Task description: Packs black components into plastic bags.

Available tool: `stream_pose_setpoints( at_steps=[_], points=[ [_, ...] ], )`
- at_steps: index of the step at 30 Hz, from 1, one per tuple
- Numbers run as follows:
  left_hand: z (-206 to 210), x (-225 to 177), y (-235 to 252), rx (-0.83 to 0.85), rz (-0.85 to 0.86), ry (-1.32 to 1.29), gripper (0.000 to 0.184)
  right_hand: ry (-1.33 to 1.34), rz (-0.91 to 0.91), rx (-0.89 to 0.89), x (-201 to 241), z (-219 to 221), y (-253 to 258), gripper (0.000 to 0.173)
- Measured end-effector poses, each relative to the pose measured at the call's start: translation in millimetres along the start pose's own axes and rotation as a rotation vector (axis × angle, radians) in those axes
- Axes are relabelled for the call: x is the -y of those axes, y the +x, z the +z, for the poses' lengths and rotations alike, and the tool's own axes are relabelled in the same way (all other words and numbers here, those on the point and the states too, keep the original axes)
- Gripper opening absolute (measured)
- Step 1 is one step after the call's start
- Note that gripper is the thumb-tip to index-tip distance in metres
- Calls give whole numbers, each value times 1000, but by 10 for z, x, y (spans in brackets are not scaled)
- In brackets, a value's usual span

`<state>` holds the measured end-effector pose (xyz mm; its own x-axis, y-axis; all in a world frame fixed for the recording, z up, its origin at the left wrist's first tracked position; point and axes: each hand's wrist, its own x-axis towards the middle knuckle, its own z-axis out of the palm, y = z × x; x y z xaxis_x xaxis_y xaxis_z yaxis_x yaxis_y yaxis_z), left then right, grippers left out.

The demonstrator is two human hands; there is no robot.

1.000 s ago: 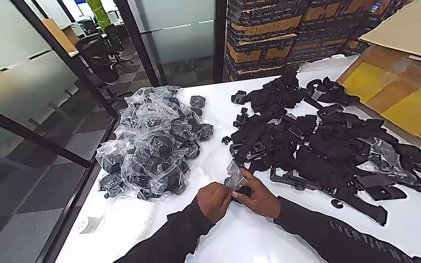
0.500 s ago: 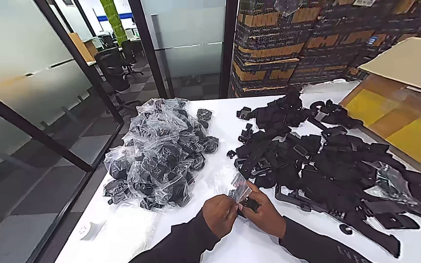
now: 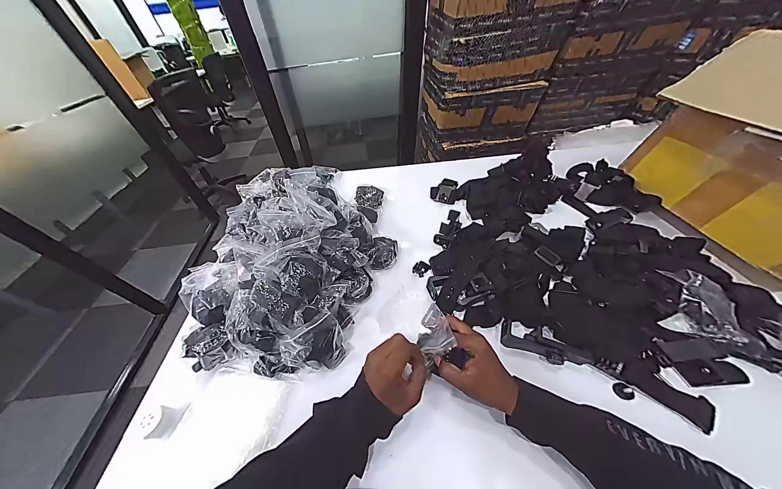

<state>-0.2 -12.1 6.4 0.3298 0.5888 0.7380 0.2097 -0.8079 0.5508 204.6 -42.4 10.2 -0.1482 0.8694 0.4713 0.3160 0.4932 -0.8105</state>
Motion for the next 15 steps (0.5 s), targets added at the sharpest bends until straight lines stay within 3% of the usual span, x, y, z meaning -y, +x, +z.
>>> stream_pose_setpoints(
  at_steps=[5,15],
  points=[
    [-164,246,127,-139,-51,116,4,-98,29,41,-60,-87,5,10],
    [-150,308,136,-126,-63,161,4,-127,24,44,-46,-79,-12,11]
  ],
)
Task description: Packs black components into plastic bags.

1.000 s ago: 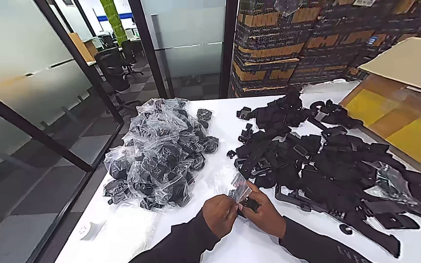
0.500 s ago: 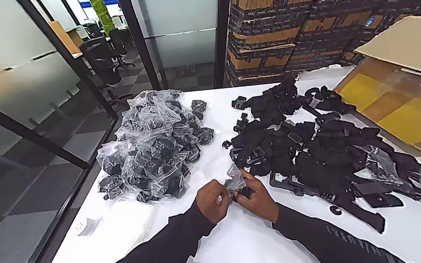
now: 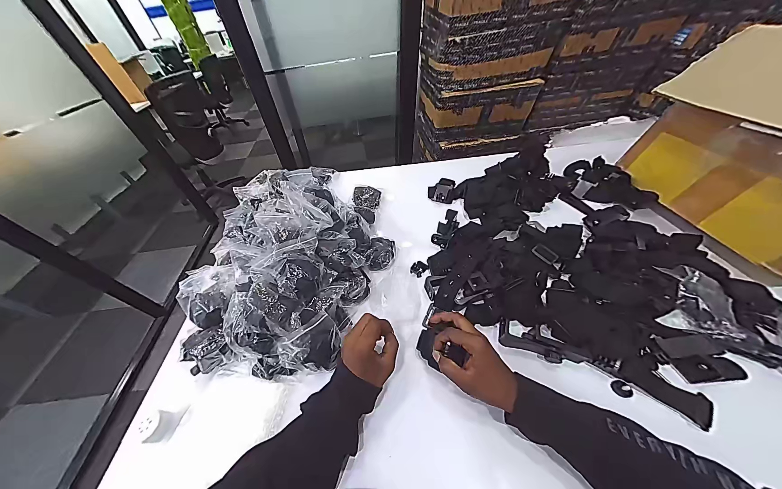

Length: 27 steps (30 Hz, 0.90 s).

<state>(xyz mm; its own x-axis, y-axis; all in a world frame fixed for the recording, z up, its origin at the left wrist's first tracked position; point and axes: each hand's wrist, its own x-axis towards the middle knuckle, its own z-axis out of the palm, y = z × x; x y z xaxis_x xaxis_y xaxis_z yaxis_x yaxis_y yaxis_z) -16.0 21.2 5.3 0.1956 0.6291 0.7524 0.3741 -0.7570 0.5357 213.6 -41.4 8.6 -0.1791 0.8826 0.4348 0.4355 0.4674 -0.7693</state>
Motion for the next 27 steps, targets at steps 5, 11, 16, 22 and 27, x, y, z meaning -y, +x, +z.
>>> stream_pose_setpoints(
  at_steps=[5,11,16,22,27],
  points=[
    [-54,86,48,66,-33,95,14,25,-14,6,10,-12,-9,14],
    [-3,14,47,147,-1,133,19,148,-199,20,61,-10,-44,13],
    [40,-86,13,255,11,108,28,241,-265,118,106,28,-72,35],
    [69,-144,-25,266,69,91,28,430,-115,81,93,86,-59,65],
    [49,-206,-21,284,62,98,32,519,25,-4,104,95,-25,91]
  ],
)
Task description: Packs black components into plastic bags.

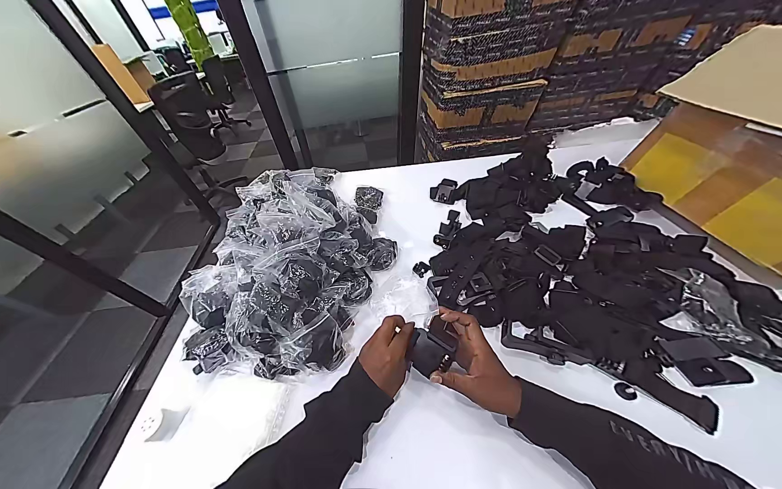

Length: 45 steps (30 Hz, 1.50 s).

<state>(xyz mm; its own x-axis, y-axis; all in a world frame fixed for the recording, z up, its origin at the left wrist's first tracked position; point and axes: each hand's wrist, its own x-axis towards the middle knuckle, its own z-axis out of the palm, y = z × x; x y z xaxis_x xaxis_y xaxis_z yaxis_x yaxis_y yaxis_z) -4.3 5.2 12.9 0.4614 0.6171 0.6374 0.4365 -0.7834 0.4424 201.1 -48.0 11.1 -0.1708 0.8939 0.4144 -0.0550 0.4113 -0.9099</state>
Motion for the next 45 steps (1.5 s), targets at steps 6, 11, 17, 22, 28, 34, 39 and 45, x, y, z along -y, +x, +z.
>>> stream_pose_setpoints(
  at_steps=[6,11,17,22,28,34,39,45],
  points=[
    [-19,-4,1,30,17,-29,35,75,108,5,34,-8,36,97],
    [-15,-11,-1,25,22,-41,33,54,178,-49,72,-16,57,99],
    [10,-19,-26,-44,145,-56,21,27,200,-175,45,-24,78,96],
    [29,-59,-45,9,217,-165,20,-16,221,-249,35,-33,84,94],
    [23,-49,-74,46,13,-309,50,29,152,-104,6,-94,80,78],
    [32,20,-86,71,-59,-283,59,68,141,8,15,-119,73,62],
    [6,24,-89,135,-93,-347,63,-20,135,-51,1,-128,65,50],
    [22,50,-92,143,-117,-448,56,-93,132,-47,-9,-144,51,45]
  ],
)
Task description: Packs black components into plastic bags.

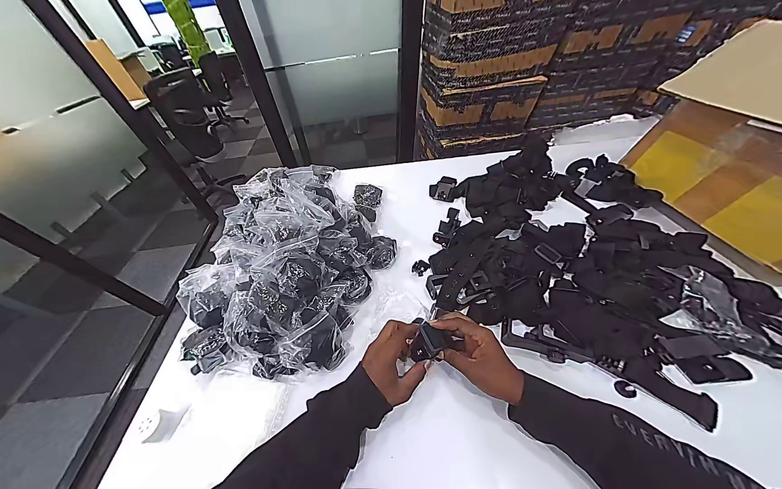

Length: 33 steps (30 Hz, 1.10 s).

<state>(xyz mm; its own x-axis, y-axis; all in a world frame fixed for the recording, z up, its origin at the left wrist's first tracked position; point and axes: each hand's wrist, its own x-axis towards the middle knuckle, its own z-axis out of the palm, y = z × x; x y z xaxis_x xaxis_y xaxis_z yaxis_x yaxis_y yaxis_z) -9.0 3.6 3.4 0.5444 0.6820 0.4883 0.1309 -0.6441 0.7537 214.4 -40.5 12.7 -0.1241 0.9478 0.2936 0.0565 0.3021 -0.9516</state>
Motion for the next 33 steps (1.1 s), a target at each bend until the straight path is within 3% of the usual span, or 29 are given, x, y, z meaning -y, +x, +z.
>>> stream_pose_setpoints(
  at_steps=[7,17,24,28,33],
  points=[
    [-9,-2,6,-87,31,96,41,54,-99,160,-43,-48,17,73],
    [-32,44,8,-77,32,10,33,29,3,38,-57,-42,25,66],
    [-57,1,17,-22,62,2,28,47,11,40,-65,-53,39,71],
    [-39,-10,9,-12,34,-15,31,152,-23,144,-72,-108,67,71],
    [-5,-48,9,57,-73,-54,61,180,20,140,-53,-98,85,59]
  ],
)
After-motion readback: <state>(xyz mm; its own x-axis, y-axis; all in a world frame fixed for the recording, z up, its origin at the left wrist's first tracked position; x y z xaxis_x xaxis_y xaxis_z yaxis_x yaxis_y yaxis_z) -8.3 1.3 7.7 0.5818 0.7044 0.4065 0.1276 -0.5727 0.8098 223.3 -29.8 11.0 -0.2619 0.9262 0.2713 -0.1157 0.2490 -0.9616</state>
